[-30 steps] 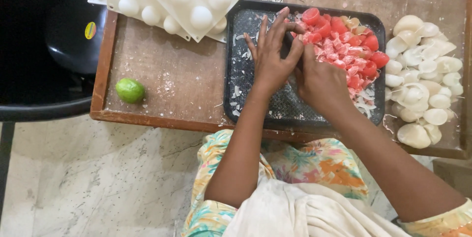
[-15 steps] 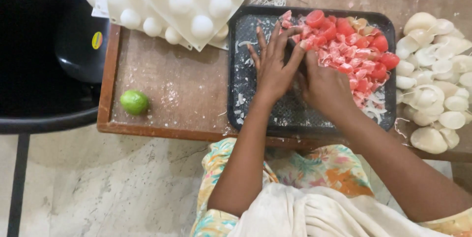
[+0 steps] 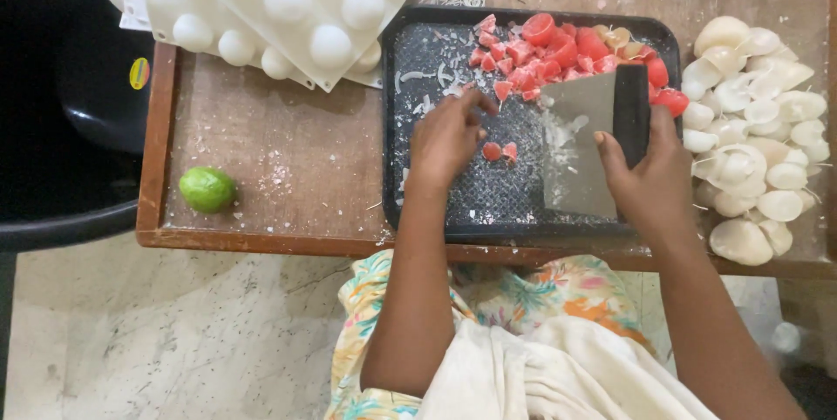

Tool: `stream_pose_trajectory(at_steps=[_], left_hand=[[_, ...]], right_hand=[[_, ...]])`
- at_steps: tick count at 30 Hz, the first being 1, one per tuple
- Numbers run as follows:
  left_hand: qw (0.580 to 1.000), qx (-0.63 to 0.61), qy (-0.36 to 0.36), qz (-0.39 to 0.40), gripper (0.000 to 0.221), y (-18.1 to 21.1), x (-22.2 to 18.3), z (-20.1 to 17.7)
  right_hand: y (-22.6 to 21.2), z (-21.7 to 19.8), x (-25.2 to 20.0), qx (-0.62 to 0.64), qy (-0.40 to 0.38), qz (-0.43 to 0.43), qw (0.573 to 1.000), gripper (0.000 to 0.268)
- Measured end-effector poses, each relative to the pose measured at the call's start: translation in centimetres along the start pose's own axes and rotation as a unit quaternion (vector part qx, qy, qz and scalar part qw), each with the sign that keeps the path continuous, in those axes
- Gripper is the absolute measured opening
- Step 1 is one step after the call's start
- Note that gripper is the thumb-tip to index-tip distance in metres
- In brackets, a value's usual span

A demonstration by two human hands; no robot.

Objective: Chopping small red vegetables using a large metal cleaver/scraper.

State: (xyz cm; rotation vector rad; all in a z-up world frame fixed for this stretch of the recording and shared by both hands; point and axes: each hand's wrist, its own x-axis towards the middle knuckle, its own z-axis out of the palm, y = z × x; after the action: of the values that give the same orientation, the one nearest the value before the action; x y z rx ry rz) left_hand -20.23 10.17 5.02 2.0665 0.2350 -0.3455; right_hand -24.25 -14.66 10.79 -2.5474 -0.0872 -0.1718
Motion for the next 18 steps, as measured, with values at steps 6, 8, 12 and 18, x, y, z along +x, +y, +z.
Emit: stream_pose_trajectory(at_steps=[6, 8, 12, 18], left_hand=[[0.991, 0.098, -0.057, 0.074, 0.032, -0.7, 0.0, 1.4], [0.988, 0.126, -0.054, 0.068, 0.028, -0.7, 0.3, 1.7], [0.988, 0.140, -0.065, 0.023, 0.023, -0.8, 0.5, 2.0], [0.987, 0.145, -0.070, 0.010, 0.030, -1.0, 0.3, 1.7]], right_hand=[[-0.1, 0.6, -0.5, -0.026, 0.023, -0.080, 0.996, 0.032], [-2.5, 0.4, -0.2, -0.006, 0.006, -0.019, 1.000, 0.033], [-4.8, 0.7, -0.3, 0.006, -0.023, 0.013, 1.000, 0.032], [-7.4, 1.9, -0.5, -0.060, -0.056, 0.075, 0.994, 0.033]])
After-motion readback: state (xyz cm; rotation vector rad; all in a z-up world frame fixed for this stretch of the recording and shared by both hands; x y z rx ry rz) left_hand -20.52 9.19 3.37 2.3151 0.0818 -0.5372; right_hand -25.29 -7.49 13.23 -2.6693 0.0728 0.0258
